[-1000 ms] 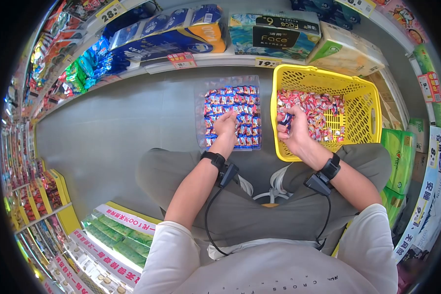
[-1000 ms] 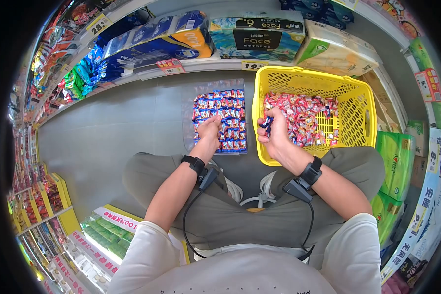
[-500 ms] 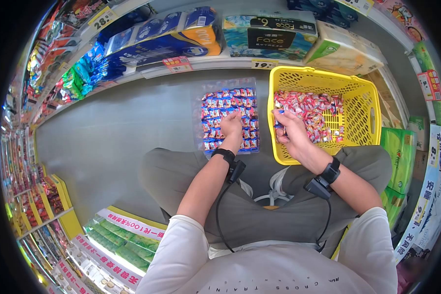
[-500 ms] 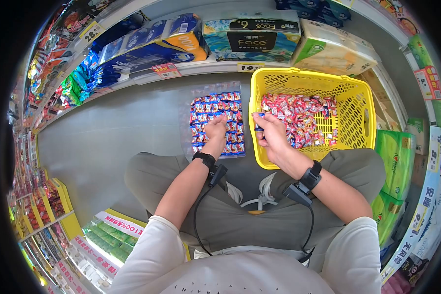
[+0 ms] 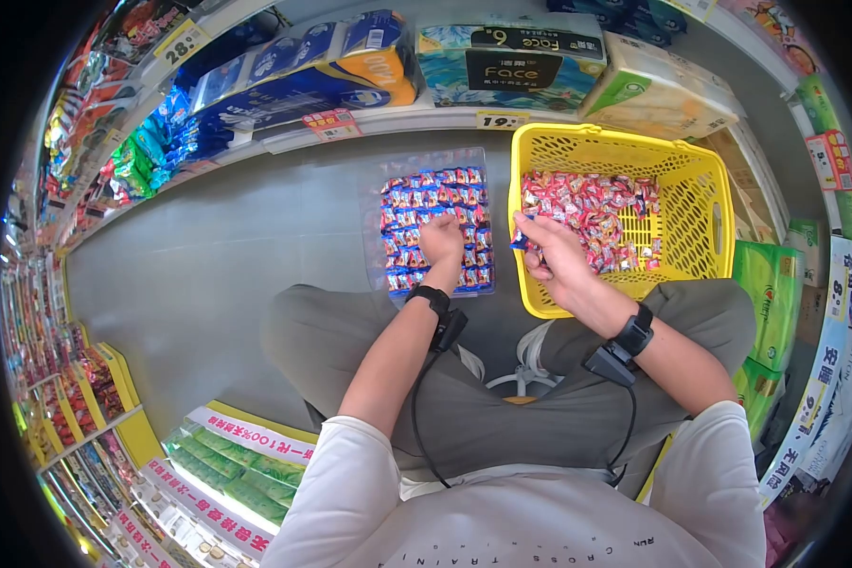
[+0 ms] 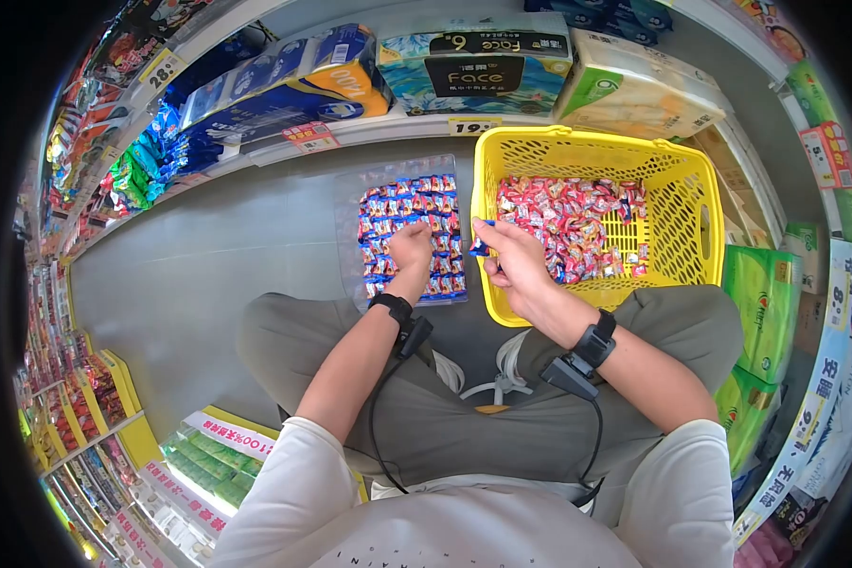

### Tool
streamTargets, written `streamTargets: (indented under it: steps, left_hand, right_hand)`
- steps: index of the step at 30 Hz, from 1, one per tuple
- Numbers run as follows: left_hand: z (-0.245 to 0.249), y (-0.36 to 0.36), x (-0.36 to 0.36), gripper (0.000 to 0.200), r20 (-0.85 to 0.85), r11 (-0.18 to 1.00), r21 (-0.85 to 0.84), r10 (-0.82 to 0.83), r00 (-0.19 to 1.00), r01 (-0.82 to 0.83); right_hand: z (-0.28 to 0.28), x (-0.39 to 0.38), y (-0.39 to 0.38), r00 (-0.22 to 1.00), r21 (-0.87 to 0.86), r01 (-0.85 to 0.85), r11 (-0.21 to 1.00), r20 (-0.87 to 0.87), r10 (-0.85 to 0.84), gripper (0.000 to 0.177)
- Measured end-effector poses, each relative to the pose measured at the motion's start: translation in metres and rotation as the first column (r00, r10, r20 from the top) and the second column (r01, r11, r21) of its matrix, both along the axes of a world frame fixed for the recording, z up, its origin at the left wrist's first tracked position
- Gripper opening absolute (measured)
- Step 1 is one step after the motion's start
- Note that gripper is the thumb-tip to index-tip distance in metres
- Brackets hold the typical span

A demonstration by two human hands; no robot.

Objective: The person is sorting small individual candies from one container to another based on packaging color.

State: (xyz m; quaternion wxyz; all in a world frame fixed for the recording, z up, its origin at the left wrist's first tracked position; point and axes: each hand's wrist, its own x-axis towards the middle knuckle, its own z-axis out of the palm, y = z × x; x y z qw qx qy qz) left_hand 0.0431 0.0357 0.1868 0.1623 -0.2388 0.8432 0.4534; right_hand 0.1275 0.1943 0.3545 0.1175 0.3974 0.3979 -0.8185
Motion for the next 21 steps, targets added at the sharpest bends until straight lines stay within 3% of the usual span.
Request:
streamTargets:
  steps: [2,4,8,10,11,12,14,19,21]
  left_hand:
    - [-0.003,-0.002,0.001,0.015,0.005,1.0,0.004,0.002,1.0,-0.002]
    - [-0.007,-0.004,0.003,0.014,0.008,0.996,0.09,-0.022,1.0,0.022]
    - [-0.006,-0.002,0.006,0.015,-0.025,0.995,0.105,0.003,1.0,0.0]
    - [0.014,0.003,0.004,0.018,0.163,0.907,0.396,0.086,0.983,-0.145]
    - [0.064,0.013,0.002,0.024,0.331,0.876,0.444,0.032,0.943,-0.186]
    - [0.077,0.017,0.001,0.024,0.329,0.877,0.444,0.032,0.944,-0.185]
    - [0.094,0.021,-0.002,0.031,0.384,0.752,0.647,-0.182,0.905,-0.123]
    - [0.15,0.017,-0.006,0.052,0.276,0.709,0.672,-0.507,0.816,0.213]
    - [0.153,0.015,-0.01,0.049,0.29,0.709,0.667,-0.529,0.798,0.228]
  right_hand:
    - [0.002,-0.001,-0.002,1.0,0.083,-0.018,0.996,0.001,0.018,0.029]
    - [0.002,0.0,-0.004,1.0,0.09,-0.026,0.996,0.002,0.026,0.031]
    - [0.004,0.001,-0.002,1.0,0.058,-0.031,0.998,0.002,0.031,0.033]
    - [0.006,0.0,-0.002,0.999,0.078,-0.034,0.996,0.009,0.033,0.032]
    - [0.006,0.0,-0.002,0.999,0.092,-0.037,0.995,0.018,0.035,0.03]
    - [0.005,0.0,-0.002,0.999,0.092,-0.036,0.995,0.016,0.035,0.03]
    - [0.001,-0.002,-0.002,1.0,0.149,-0.017,0.989,0.012,0.015,0.026]
    - [-0.003,-0.002,-0.002,0.997,0.221,0.076,0.972,0.007,-0.079,0.018]
    - [-0.004,-0.002,-0.003,0.996,0.28,0.076,0.957,0.022,-0.085,0.016]
